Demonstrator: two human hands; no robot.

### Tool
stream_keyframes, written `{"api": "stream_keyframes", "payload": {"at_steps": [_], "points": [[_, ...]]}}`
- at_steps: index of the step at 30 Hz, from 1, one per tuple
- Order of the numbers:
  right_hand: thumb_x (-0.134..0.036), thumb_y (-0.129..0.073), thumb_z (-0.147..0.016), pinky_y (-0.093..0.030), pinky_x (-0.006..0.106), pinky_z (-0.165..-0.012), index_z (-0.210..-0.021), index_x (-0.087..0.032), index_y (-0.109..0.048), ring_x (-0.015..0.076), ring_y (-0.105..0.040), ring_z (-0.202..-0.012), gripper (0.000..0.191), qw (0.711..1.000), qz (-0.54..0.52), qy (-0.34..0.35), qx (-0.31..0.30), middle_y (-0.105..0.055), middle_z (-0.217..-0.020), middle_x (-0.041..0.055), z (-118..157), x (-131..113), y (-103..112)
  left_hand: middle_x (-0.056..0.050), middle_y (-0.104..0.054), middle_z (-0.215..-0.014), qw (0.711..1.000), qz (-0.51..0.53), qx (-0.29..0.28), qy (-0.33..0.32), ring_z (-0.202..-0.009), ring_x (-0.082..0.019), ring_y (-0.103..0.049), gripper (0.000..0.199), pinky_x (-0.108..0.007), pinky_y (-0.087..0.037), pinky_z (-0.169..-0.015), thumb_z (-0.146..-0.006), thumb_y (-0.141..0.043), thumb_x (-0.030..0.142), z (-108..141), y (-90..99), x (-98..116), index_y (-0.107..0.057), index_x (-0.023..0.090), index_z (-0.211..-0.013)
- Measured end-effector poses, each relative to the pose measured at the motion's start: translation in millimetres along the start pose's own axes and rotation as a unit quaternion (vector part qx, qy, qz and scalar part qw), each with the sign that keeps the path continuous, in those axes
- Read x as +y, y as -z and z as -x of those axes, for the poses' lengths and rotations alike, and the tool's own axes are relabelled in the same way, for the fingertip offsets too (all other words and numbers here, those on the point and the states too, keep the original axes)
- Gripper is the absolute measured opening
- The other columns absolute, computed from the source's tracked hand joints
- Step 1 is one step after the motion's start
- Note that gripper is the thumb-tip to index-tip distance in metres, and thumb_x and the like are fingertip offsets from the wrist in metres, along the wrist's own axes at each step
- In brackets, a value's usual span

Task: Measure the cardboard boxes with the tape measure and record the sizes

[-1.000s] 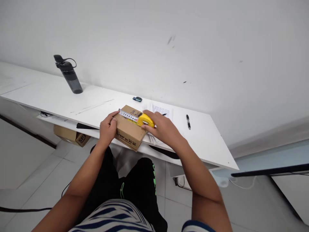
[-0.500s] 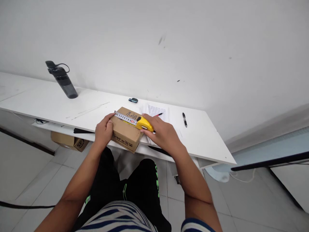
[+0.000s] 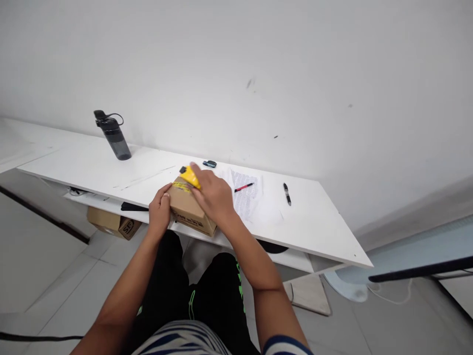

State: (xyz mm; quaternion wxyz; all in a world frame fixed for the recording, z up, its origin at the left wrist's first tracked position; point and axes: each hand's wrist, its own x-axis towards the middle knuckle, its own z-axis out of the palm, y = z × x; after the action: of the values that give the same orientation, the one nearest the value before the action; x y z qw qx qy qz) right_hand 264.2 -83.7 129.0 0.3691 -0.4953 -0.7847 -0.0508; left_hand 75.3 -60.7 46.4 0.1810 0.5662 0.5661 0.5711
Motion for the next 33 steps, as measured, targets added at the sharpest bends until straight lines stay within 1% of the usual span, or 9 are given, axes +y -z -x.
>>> {"api": "stream_keyframes", "payload": {"at_steps": [5, 9, 13, 16, 19, 26, 28, 30, 33], "points": [[-0.056, -0.052, -0.091, -0.053, 0.04, -0.091, -0.153, -0.027, -0.025, 0.0284, -0.053, -0.126, 0.074, 0.969, -0.094, -0.146, 0.176, -0.046, -0.147, 0.0128, 36, 27, 5, -0.008, -0.069, -0.123, 0.995, 0.055, 0.046, 0.075, -0.118, -0.023, -0.06, 0.04, -0.039, -0.047, -0.104, -0.089, -0.041, 0.029, -22, 11.6, -22, -0.07, 0.018, -0.114], [-0.057, -0.058, -0.085, -0.052, 0.04, -0.092, -0.141, -0.023, -0.042, 0.0269, -0.058, -0.12, 0.068, 0.949, -0.135, -0.23, 0.167, -0.055, -0.138, 0.0134, 58, 63, -16, -0.009, -0.067, -0.126, 0.993, 0.057, 0.07, 0.08, -0.118, -0.023, -0.06, 0.041, -0.039, -0.047, -0.103, -0.09, -0.041, 0.031, -20, 13.7, -28, -0.068, 0.017, -0.118], [-0.056, -0.061, -0.08, -0.053, 0.038, -0.086, -0.127, -0.018, -0.052, 0.0252, -0.066, -0.101, 0.061, 0.919, -0.159, -0.347, 0.1, -0.068, -0.116, 0.0113, 70, 91, -45, -0.009, -0.062, -0.134, 0.991, -0.02, 0.091, -0.093, -0.128, -0.021, -0.054, 0.04, -0.041, -0.038, -0.113, -0.095, -0.037, 0.031, -4, 11.2, -17, -0.067, 0.019, -0.119], [-0.052, -0.06, -0.081, -0.052, 0.034, -0.081, -0.122, -0.019, -0.054, 0.0245, -0.067, -0.097, 0.052, 0.903, -0.15, -0.401, 0.038, -0.07, -0.109, 0.0092, 69, 94, -62, -0.007, -0.063, -0.134, 0.96, -0.077, -0.002, -0.269, -0.133, -0.024, -0.049, 0.036, -0.046, -0.035, -0.115, -0.093, -0.046, 0.037, 2, 5.3, -9, -0.067, 0.023, -0.119], [-0.049, -0.055, -0.088, -0.049, 0.032, -0.077, -0.124, -0.021, -0.052, 0.0257, -0.067, -0.098, 0.046, 0.914, -0.091, -0.394, -0.041, -0.071, -0.108, 0.0095, 63, 91, -67, -0.008, -0.064, -0.132, 0.936, -0.116, -0.051, -0.33, -0.134, -0.029, -0.046, 0.04, -0.049, -0.035, -0.114, -0.081, -0.067, 0.042, -2, -2.2, -5, -0.067, 0.026, -0.118], [-0.06, -0.014, -0.1, -0.046, 0.032, -0.071, -0.107, -0.02, -0.064, 0.0259, -0.066, -0.091, 0.064, 0.949, 0.02, -0.261, -0.174, -0.069, -0.101, 0.0116, 36, 116, -37, -0.011, -0.065, -0.127, 0.946, -0.18, 0.039, -0.268, -0.129, -0.033, -0.047, 0.041, -0.053, -0.034, -0.111, -0.078, -0.072, 0.042, 0, -13.9, 4, -0.066, 0.024, -0.115], [-0.049, -0.013, -0.103, -0.046, 0.032, -0.074, -0.114, -0.019, -0.064, 0.0252, -0.065, -0.096, 0.06, 0.945, 0.071, -0.265, -0.175, -0.067, -0.11, 0.0132, 22, 137, -30, -0.012, -0.064, -0.126, 0.948, -0.193, 0.068, -0.243, -0.128, -0.035, -0.046, 0.038, -0.054, -0.032, -0.11, -0.079, -0.071, 0.043, 3, -22.0, 7, -0.066, 0.024, -0.112], [-0.032, -0.023, -0.103, -0.045, 0.032, -0.078, -0.138, -0.019, -0.049, 0.0242, -0.063, -0.103, 0.045, 0.94, 0.129, -0.271, -0.165, -0.06, -0.126, 0.0155, 8, 161, -28, -0.013, -0.063, -0.125, 0.948, -0.204, 0.086, -0.227, -0.128, -0.035, -0.045, 0.036, -0.055, -0.029, -0.11, -0.079, -0.07, 0.045, 3, -33.0, 9, -0.066, 0.023, -0.108], [-0.015, -0.038, -0.096, -0.043, 0.03, -0.077, -0.148, -0.018, -0.034, 0.0236, -0.062, -0.103, 0.052, 0.924, 0.154, -0.282, -0.208, -0.056, -0.132, 0.0195, -4, 196, -33, -0.015, -0.059, -0.128, 0.949, -0.212, 0.102, -0.21, -0.133, -0.036, -0.039, 0.035, -0.056, -0.024, -0.112, -0.08, -0.068, 0.047, -3, -49.0, 7, -0.066, 0.022, -0.105]]}}
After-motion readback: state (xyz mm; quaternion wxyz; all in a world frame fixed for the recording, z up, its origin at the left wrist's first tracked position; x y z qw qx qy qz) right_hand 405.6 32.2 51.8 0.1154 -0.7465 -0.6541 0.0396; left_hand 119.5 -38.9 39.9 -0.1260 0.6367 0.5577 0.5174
